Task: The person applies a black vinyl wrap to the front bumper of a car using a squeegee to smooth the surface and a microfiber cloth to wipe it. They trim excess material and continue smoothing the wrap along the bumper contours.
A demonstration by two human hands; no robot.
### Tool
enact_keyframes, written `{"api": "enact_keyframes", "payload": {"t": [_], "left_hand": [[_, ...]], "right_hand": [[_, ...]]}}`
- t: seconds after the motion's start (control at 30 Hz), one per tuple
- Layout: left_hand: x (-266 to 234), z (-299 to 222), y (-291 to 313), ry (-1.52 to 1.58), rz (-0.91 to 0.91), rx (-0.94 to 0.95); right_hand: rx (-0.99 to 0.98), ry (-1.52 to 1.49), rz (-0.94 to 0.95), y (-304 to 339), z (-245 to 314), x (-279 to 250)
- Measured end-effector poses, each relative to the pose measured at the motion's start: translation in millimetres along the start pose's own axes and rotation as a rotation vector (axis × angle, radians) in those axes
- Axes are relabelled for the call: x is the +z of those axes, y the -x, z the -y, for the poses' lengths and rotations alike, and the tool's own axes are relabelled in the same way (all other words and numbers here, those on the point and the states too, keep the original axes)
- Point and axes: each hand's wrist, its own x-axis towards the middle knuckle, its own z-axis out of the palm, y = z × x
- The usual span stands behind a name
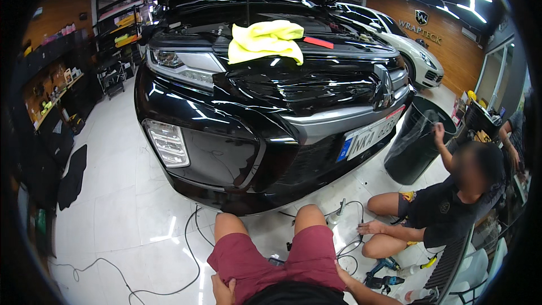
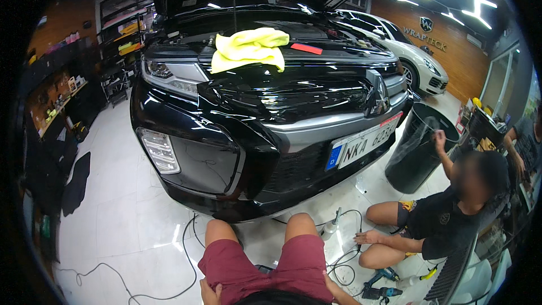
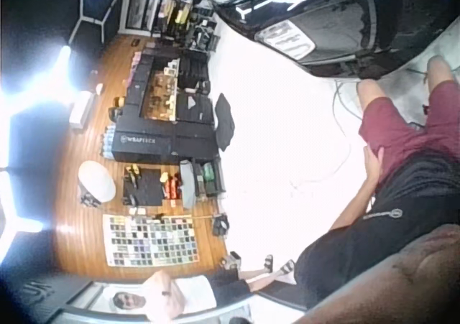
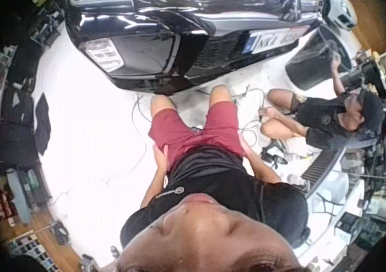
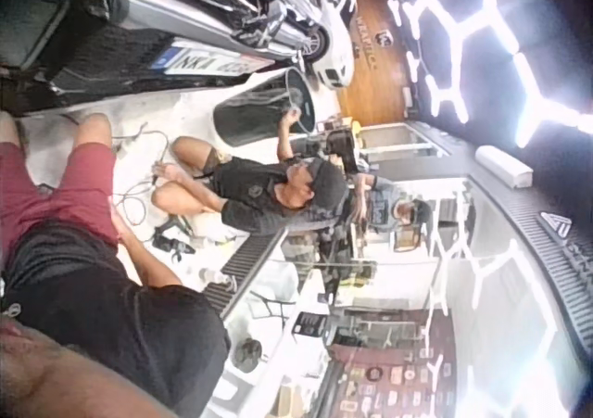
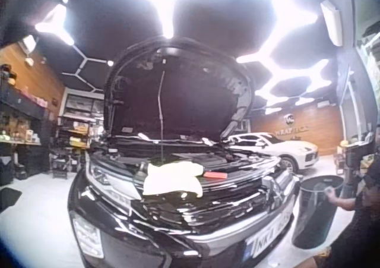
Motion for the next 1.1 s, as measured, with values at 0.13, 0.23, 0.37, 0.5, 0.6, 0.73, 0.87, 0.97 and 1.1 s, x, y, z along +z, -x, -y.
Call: {"api": "enact_keyframes", "payload": {"t": [0.13,0.23,0.37,0.5,0.6,0.73,0.87,0.97,1.1], "left_hand": [[-10,-2,-11,0.05,0.027,0.033],[-27,-13,-13,0.02,0.099,0.013],[-61,-41,-40,0.026,0.426,0.035],[-159,-209,-150,-0.559,0.799,-0.166],[-207,-379,-219,0.014,-0.054,0.76],[-189,-542,-288,-0.318,-0.126,1.159],[-161,-657,-353,-0.724,-0.064,1.141],[-153,-663,-392,-0.513,0.154,1.035],[-200,-646,-413,0.33,-0.101,0.621]], "right_hand": [[0.059,-0.178,0.038,13,-2,-2],[0.035,-0.24,0.021,26,10,5],[0.039,-0.305,-0.038,51,25,8],[0.066,-0.329,-0.088,65,48,11],[0.108,-0.34,-0.148,79,72,12],[0.17,-0.304,-0.19,93,110,13],[0.096,-0.211,-0.019,53,142,6],[-0.009,0.519,-0.17,30,203,59],[0.129,0.948,-0.229,36,224,79]]}}
